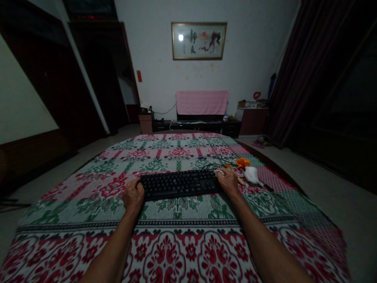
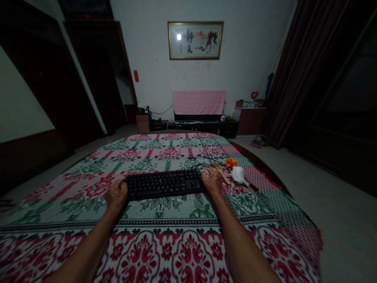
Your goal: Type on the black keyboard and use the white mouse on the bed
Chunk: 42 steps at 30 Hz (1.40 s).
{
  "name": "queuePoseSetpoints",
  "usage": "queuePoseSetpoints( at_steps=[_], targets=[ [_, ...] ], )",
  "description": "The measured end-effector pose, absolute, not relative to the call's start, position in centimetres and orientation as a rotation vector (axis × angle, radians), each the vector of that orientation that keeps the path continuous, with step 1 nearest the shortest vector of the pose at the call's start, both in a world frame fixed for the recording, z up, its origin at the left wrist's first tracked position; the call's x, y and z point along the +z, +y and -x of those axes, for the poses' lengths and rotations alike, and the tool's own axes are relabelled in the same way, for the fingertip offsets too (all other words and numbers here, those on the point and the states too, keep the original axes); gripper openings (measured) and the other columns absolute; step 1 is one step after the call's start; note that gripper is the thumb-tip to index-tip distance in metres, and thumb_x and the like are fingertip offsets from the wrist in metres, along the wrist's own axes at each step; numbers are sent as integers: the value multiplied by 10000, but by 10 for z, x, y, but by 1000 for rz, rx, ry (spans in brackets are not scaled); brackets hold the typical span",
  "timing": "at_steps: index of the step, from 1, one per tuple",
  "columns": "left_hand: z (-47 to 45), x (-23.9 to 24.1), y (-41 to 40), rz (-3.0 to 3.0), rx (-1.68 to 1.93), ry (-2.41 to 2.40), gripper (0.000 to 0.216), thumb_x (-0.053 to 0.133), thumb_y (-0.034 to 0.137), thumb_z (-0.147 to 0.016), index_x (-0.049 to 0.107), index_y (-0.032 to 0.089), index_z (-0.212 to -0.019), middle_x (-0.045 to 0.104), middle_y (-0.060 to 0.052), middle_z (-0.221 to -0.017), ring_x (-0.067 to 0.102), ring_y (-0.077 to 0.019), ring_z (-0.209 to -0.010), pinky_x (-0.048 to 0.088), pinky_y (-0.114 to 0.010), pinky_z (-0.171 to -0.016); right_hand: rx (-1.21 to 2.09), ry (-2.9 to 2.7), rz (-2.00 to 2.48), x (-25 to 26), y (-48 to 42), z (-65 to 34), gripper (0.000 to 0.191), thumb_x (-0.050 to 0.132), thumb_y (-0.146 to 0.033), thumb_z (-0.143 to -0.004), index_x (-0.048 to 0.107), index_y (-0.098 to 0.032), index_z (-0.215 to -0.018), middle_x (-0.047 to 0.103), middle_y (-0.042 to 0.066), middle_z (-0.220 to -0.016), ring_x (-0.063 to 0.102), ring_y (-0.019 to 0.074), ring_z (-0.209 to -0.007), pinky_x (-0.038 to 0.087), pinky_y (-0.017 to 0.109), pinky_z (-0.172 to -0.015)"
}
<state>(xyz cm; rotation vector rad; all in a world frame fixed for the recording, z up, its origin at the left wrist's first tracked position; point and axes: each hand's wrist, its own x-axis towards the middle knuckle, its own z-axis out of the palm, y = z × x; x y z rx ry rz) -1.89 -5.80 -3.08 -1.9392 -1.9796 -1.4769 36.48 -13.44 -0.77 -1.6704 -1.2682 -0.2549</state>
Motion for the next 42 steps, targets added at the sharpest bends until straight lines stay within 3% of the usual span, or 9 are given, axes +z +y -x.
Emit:
queuePoseSetpoints(
  at_steps=[7,14,24,42],
  targets=[
    [17,-30,-60,1969,-1417,-1918,346,407,235,-791,684,148,-979,687,-110,-1036,634,-237,-950,483,-368,-899,-248,-1279,1696,-16,-131,-365,300,447,-258,-743,726,-171,-814,677,77,-791,602,199,-780,459,309,-792],
    [-6,-21,-72,2081,-1276,-1696,326,408,222,-820,661,150,-1012,647,-122,-1136,586,-259,-1068,436,-424,-958,-246,-1299,1675,-18,-131,-363,283,454,-255,-751,718,-166,-799,669,82,-804,599,198,-783,459,304,-781],
    [-47,-14,-74,2411,-882,-1417,314,415,248,-883,654,148,-1059,621,-129,-1210,553,-251,-1142,430,-412,-939,-267,-1307,1686,-17,-134,-361,265,463,-236,-756,716,-179,-810,660,69,-793,594,187,-766,451,284,-756],
    [-48,-18,-73,2442,-876,-1443,294,433,265,-886,655,172,-1056,622,-114,-1201,534,-241,-1155,431,-390,-948,-190,-1734,1501,12,-109,-288,233,479,-140,-830,664,-164,-971,614,71,-864,554,181,-841,433,276,-798]
  ],
)
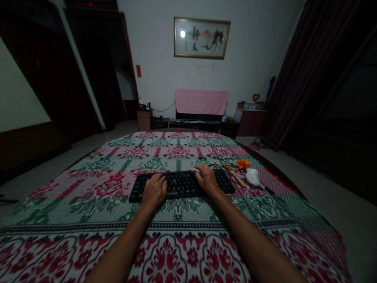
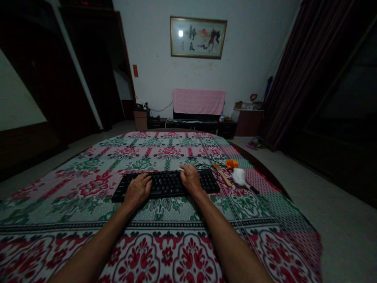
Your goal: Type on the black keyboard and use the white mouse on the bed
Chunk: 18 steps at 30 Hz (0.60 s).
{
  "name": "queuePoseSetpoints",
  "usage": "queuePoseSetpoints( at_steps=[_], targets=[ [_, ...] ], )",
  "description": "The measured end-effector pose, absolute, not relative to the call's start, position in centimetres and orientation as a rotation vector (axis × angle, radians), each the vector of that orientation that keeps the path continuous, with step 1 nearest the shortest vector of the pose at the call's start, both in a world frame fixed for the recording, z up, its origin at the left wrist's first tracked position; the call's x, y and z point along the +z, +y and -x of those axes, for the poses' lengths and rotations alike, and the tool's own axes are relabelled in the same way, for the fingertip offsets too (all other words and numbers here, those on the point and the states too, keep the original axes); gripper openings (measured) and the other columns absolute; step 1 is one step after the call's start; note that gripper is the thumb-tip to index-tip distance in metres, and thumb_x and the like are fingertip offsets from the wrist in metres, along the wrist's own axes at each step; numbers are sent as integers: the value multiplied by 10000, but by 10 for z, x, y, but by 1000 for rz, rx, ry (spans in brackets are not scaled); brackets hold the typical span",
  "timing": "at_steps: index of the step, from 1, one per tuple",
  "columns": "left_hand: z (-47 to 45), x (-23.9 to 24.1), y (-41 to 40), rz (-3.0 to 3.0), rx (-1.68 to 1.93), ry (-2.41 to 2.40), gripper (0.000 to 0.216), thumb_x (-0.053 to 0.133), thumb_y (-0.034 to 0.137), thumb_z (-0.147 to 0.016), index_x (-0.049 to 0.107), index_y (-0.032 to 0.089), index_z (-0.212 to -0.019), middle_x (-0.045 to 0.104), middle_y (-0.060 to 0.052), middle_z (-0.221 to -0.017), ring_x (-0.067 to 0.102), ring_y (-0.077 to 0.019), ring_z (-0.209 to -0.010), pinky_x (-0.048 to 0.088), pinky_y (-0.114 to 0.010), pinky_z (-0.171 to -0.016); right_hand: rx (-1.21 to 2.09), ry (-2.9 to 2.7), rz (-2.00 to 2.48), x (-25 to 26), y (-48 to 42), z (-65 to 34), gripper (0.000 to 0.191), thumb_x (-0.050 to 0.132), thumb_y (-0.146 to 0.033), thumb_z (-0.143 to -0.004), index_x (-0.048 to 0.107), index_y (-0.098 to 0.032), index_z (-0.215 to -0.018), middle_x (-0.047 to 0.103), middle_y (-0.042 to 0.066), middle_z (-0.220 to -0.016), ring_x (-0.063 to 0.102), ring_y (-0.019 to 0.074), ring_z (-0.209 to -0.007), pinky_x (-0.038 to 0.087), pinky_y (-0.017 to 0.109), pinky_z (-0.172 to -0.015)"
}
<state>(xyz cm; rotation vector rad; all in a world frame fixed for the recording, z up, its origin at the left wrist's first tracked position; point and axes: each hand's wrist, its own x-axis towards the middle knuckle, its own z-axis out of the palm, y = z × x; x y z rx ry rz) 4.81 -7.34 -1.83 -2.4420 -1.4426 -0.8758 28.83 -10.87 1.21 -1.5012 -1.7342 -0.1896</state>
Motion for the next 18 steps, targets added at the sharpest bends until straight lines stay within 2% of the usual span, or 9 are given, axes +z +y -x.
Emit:
queuePoseSetpoints(
  at_steps=[8,18],
  targets=[
    [-49,-22,-73,2429,-945,-1429,280,434,264,-888,646,178,-1049,628,-105,-1177,538,-237,-1135,422,-391,-959,-153,-2001,1584,14,-82,-248,192,528,-144,-854,678,-186,-965,581,69,-902,530,177,-887,402,273,-804],
    [-51,-17,-77,2426,-899,-1485,281,445,255,-880,653,176,-1050,622,-110,-1187,532,-243,-1135,419,-398,-959,-226,-2107,1768,14,-85,-241,262,459,-185,-903,663,-210,-1065,574,87,-955,526,194,-893,370,301,-794]
  ],
)
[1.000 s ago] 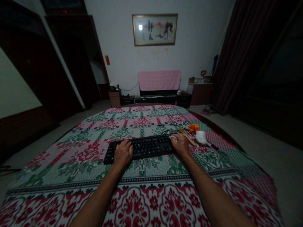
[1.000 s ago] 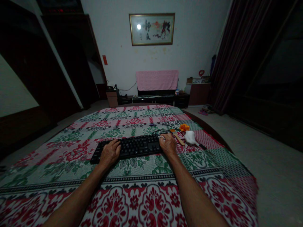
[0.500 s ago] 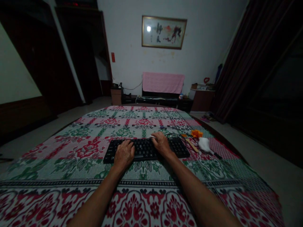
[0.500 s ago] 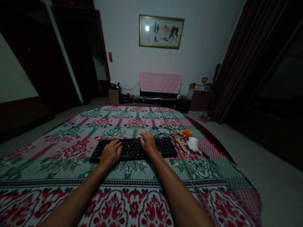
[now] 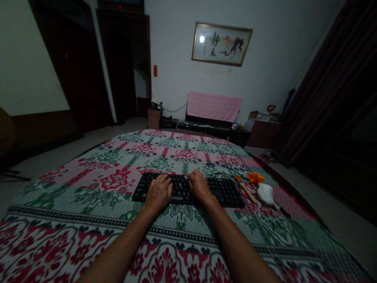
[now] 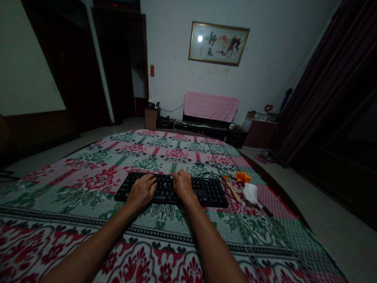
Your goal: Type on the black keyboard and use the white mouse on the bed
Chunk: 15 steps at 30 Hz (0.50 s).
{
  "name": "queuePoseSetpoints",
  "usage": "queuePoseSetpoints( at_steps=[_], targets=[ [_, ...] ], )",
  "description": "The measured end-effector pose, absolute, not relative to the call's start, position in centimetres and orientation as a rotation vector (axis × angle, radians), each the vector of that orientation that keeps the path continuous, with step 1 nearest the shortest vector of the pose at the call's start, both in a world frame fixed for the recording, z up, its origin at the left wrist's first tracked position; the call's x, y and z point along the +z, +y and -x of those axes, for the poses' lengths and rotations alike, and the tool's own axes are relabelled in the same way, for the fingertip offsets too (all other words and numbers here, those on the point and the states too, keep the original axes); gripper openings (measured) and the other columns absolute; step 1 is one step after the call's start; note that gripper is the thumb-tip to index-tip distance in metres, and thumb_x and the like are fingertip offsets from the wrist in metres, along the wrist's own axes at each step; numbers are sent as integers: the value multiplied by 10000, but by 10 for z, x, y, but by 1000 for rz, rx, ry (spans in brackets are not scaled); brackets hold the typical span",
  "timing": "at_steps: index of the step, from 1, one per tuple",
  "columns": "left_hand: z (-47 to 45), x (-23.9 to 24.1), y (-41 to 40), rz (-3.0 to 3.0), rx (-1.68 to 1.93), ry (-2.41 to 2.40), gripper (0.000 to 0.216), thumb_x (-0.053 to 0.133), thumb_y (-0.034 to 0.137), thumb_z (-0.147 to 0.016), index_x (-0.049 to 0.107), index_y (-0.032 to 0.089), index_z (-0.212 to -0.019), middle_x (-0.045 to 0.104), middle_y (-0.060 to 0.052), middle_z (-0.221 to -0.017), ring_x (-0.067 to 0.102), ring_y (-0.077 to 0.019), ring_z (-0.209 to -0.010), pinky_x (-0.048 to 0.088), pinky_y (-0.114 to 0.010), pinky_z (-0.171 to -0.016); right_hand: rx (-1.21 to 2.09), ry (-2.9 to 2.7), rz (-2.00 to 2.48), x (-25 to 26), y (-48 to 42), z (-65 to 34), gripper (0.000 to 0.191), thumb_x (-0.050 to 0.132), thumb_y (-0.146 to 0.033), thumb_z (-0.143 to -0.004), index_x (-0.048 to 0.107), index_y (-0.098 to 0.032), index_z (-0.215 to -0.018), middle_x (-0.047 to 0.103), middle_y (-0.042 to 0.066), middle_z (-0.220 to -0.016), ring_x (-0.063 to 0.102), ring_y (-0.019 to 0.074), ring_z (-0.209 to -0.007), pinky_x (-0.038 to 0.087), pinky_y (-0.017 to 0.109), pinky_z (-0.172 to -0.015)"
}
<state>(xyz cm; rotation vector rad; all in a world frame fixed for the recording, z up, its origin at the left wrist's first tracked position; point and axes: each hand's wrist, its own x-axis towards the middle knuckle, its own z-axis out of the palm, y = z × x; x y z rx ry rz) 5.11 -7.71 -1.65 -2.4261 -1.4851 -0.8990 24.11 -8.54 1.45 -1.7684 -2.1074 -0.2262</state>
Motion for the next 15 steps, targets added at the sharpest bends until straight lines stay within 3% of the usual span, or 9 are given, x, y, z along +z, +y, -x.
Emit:
queuePoseSetpoints(
  at_steps=[15],
  targets=[
    [-52,-15,-78,2457,-948,-1502,275,458,237,-873,658,182,-1052,626,-106,-1173,527,-231,-1129,408,-393,-962,-248,-1847,1620,16,-75,-261,242,445,-151,-874,667,-174,-965,565,81,-900,520,188,-865,390,285,-791]
  ],
)
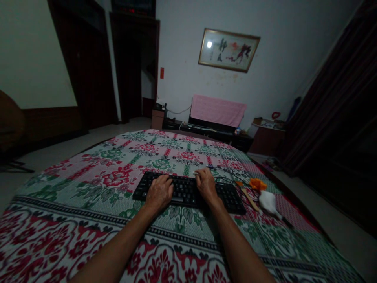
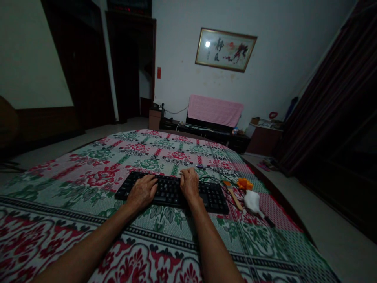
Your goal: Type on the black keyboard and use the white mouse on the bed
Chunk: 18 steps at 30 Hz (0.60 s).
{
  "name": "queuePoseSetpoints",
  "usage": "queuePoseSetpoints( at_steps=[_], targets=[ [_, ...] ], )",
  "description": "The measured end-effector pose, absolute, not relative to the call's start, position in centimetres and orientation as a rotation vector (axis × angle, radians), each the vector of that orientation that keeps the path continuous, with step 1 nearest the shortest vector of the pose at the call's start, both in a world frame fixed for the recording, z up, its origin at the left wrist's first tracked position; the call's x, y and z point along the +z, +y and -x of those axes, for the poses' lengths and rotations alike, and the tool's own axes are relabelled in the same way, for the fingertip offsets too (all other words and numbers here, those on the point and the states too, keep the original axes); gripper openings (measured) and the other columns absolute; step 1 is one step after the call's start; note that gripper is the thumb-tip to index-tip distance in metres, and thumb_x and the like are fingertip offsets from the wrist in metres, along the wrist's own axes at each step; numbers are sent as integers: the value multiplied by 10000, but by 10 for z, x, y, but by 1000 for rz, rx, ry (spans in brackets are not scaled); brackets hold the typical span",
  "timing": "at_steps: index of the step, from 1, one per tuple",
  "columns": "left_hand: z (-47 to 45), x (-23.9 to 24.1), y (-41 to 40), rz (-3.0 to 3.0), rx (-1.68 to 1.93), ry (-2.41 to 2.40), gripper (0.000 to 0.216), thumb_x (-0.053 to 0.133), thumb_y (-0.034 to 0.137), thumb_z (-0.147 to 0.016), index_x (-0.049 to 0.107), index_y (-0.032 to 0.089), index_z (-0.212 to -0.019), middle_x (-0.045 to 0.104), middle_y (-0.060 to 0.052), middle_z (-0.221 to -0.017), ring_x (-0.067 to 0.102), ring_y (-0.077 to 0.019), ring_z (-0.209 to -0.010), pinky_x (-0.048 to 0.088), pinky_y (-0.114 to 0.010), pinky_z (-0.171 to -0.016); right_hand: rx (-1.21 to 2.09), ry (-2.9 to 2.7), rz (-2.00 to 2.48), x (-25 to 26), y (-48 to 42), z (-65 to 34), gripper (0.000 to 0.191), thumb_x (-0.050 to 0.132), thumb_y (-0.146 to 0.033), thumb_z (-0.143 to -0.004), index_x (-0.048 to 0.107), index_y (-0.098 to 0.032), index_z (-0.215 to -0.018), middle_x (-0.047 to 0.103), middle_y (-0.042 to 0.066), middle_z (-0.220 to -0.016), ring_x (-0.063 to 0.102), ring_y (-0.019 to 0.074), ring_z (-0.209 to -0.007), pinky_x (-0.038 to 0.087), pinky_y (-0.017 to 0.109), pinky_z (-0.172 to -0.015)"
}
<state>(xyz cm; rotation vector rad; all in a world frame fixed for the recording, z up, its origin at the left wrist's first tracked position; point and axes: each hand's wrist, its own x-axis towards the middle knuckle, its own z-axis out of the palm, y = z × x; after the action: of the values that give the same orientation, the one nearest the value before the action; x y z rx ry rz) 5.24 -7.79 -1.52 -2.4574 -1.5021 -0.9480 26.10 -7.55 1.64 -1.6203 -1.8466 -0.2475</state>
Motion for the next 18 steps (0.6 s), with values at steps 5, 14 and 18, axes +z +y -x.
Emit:
queuePoseSetpoints(
  at_steps=[5,14,18],
  targets=[
    [-53,-16,-78,2436,-918,-1521,290,441,256,-882,656,187,-1064,623,-102,-1181,525,-239,-1135,406,-395,-958,-218,-1991,1649,6,-72,-253,281,479,-125,-841,673,-221,-1020,562,79,-964,505,198,-896,376,298,-797],
    [-52,-16,-77,2456,-923,-1486,281,443,246,-878,656,168,-1042,619,-109,-1187,527,-248,-1134,419,-399,-937,-165,-1933,1859,14,-80,-267,281,470,-120,-858,693,-202,-1009,590,104,-950,535,211,-917,379,300,-789],
    [-52,-16,-77,2439,-919,-1493,281,439,250,-878,655,185,-1045,620,-102,-1185,526,-239,-1139,410,-391,-947,-167,-1822,1873,17,-81,-273,276,468,-124,-859,691,-186,-1010,593,107,-963,539,210,-923,386,303,-808]
  ],
)
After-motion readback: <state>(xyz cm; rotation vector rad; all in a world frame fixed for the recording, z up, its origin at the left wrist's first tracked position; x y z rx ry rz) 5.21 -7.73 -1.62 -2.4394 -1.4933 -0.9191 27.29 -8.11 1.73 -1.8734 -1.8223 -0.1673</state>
